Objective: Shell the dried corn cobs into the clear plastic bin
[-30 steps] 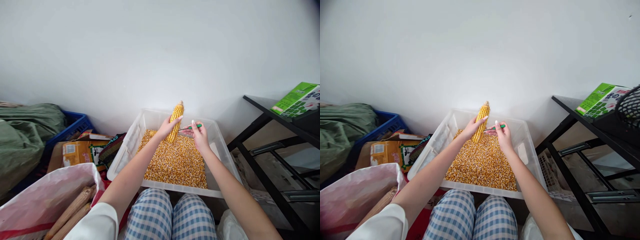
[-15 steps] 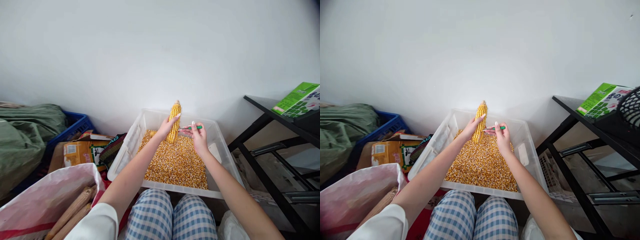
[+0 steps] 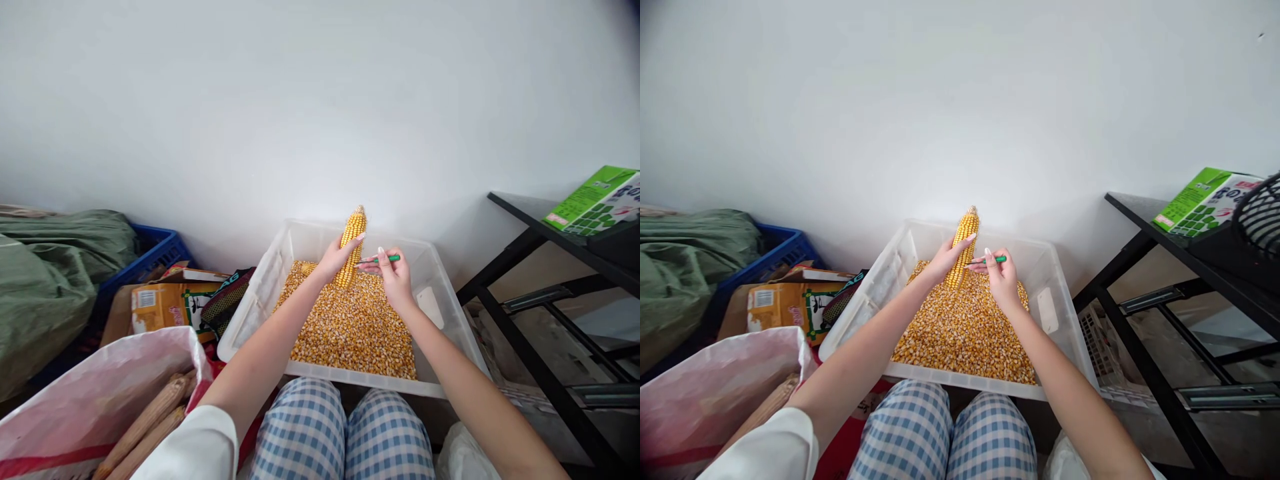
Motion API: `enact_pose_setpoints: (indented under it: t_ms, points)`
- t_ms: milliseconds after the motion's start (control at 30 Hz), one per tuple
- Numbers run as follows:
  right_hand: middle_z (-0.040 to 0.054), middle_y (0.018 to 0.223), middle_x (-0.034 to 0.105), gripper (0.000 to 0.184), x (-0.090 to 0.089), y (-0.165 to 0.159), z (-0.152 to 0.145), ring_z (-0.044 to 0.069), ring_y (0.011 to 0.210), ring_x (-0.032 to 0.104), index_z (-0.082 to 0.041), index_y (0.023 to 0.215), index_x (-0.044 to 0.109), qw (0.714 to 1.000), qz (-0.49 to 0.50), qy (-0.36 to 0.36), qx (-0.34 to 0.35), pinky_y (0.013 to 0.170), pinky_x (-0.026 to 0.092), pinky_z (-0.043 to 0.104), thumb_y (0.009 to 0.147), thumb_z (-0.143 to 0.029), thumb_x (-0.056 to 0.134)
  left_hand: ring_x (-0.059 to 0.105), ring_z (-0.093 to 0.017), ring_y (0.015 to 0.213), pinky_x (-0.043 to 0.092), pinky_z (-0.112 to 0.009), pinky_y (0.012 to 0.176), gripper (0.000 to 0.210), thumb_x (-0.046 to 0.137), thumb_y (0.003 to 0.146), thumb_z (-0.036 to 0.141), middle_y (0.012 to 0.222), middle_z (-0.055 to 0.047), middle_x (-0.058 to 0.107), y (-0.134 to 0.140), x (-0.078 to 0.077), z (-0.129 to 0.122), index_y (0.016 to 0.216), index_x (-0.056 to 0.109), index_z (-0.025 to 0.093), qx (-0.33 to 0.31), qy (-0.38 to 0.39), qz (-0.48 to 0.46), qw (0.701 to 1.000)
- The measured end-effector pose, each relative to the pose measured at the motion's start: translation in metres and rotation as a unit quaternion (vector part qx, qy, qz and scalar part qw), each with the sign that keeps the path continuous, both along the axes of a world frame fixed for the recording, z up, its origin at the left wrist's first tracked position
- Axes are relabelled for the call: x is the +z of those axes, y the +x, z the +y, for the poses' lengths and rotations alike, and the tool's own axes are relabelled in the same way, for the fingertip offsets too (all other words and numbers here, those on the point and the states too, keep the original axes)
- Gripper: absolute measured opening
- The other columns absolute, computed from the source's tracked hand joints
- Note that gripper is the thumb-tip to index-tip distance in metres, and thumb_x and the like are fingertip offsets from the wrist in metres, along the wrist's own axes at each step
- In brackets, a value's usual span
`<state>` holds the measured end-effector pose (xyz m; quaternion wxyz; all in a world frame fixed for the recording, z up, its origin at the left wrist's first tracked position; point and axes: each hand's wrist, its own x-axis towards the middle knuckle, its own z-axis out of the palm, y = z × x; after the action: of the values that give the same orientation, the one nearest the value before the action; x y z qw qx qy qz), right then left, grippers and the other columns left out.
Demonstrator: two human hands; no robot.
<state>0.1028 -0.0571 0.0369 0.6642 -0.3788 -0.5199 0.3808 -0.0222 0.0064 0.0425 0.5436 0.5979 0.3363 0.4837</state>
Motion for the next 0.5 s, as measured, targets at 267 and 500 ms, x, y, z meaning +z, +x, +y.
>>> enact_pose_setpoints:
  t_ms: [267,500]
  points:
    - [-0.0040,0.062,0.060,0.029,0.003,0.015,0.008,0.013,0.054,0.063,-0.020,0.074,0.040,0.996,0.023,-0.065,0.050,0.051,0.053,0.024,0.074,-0.044,0.057,0.054,-0.019,0.089,0.040,-0.028,0.079,0.045,0.053,0.074,0.047,0.098,-0.007,0.060,-0.004,0.007,-0.004,0.105,0.055,0.014,-0.039,0.094,0.087,0.991]
    - [-0.0027,0.066,0.062,0.028,0.003,0.009,0.005,0.013,0.056,0.064,-0.019,0.074,0.041,0.995,0.007,-0.072,0.073,0.051,0.053,0.023,0.075,-0.044,0.055,0.055,-0.015,0.072,0.043,-0.025,0.064,0.047,0.050,0.075,0.051,0.086,-0.007,0.059,-0.005,0.003,0.000,0.103,0.053,0.013,-0.022,0.040,0.061,0.997]
